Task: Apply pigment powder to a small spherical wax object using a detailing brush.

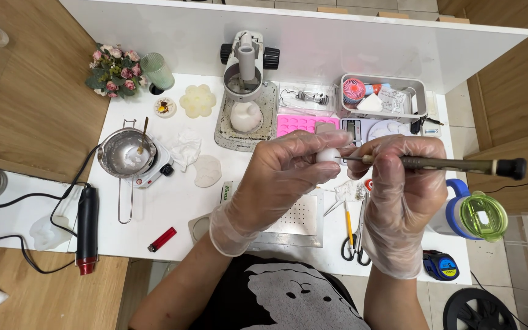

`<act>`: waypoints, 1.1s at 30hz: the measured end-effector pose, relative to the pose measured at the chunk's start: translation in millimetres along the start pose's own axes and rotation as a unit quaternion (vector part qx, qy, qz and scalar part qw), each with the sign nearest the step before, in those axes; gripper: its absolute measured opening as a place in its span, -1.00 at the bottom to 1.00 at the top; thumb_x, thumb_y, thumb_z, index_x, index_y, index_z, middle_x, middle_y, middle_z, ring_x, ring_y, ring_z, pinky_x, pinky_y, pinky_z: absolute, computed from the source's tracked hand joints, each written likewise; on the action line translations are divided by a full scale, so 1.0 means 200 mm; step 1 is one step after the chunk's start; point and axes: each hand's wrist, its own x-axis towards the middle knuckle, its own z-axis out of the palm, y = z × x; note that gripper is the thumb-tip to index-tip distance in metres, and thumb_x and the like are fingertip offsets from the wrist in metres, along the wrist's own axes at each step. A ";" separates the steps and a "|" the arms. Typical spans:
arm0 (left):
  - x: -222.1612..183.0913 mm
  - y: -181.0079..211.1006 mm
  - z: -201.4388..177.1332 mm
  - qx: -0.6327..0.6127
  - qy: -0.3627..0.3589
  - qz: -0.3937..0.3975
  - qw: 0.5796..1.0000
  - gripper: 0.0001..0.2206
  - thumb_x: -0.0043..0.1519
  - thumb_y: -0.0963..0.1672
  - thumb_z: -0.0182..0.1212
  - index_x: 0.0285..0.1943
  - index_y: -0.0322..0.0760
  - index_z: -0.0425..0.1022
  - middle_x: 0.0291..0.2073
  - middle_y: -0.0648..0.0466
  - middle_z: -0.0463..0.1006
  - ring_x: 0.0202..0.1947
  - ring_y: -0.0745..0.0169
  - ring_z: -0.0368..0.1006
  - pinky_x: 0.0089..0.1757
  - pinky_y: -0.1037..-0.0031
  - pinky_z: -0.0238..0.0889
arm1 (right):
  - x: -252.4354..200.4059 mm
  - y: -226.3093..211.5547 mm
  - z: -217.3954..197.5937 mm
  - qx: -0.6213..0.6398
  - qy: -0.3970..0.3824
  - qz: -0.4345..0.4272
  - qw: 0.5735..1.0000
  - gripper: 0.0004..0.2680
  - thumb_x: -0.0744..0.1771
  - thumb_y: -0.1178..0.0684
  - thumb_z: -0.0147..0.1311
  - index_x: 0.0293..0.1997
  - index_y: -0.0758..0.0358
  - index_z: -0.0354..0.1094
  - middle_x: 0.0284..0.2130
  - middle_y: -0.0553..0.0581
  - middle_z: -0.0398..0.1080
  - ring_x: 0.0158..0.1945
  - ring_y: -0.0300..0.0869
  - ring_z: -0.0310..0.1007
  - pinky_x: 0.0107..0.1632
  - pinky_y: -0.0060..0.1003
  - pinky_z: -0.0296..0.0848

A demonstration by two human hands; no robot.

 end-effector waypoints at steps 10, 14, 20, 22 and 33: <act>0.00 0.00 0.01 -0.019 -0.001 -0.014 1.000 -0.61 0.32 -0.24 0.28 0.33 -0.55 0.44 0.18 -0.13 0.56 0.15 0.24 0.50 0.20 0.43 0.39 | -0.01 0.01 -0.01 0.032 0.023 0.003 0.999 -0.81 0.55 0.00 0.08 -0.01 0.27 0.18 -0.30 0.18 0.41 -0.24 -0.19 0.46 -0.17 -0.37 0.45; 0.00 0.02 0.00 -0.022 -0.001 -0.032 0.999 -0.61 0.31 -0.24 0.27 0.33 -0.53 0.44 0.19 -0.13 0.57 0.09 0.25 0.51 0.17 0.43 0.40 | -0.01 0.01 -0.01 0.124 0.064 0.029 0.990 -0.81 0.56 0.01 0.11 0.03 0.30 0.19 -0.27 0.18 0.40 -0.28 -0.22 0.37 -0.19 -0.37 0.38; 0.00 0.00 0.00 -0.031 -0.011 -0.020 0.999 -0.62 0.32 -0.23 0.28 0.32 -0.51 0.44 0.22 -0.06 0.54 0.17 0.34 0.49 0.18 0.48 0.40 | -0.01 0.00 -0.01 0.082 0.046 0.012 0.995 -0.80 0.55 -0.01 0.12 0.01 0.28 0.19 -0.31 0.14 0.37 -0.27 -0.18 0.40 -0.20 -0.36 0.39; 0.00 0.00 0.00 -0.031 -0.012 -0.028 0.999 -0.62 0.32 -0.23 0.28 0.33 -0.50 0.44 0.20 -0.07 0.55 0.14 0.32 0.49 0.17 0.48 0.40 | -0.02 -0.01 -0.01 0.075 0.036 0.014 0.996 -0.80 0.55 -0.01 0.11 0.01 0.29 0.20 -0.30 0.15 0.37 -0.26 -0.18 0.40 -0.18 -0.37 0.38; 0.00 0.00 0.01 -0.020 -0.011 -0.030 0.999 -0.62 0.33 -0.24 0.27 0.34 -0.51 0.44 0.18 -0.08 0.56 0.14 0.30 0.49 0.18 0.46 0.40 | -0.03 -0.01 -0.03 0.037 0.025 0.020 0.999 -0.79 0.55 -0.03 0.10 0.02 0.29 0.17 -0.29 0.11 0.35 -0.22 -0.19 0.43 -0.16 -0.36 0.40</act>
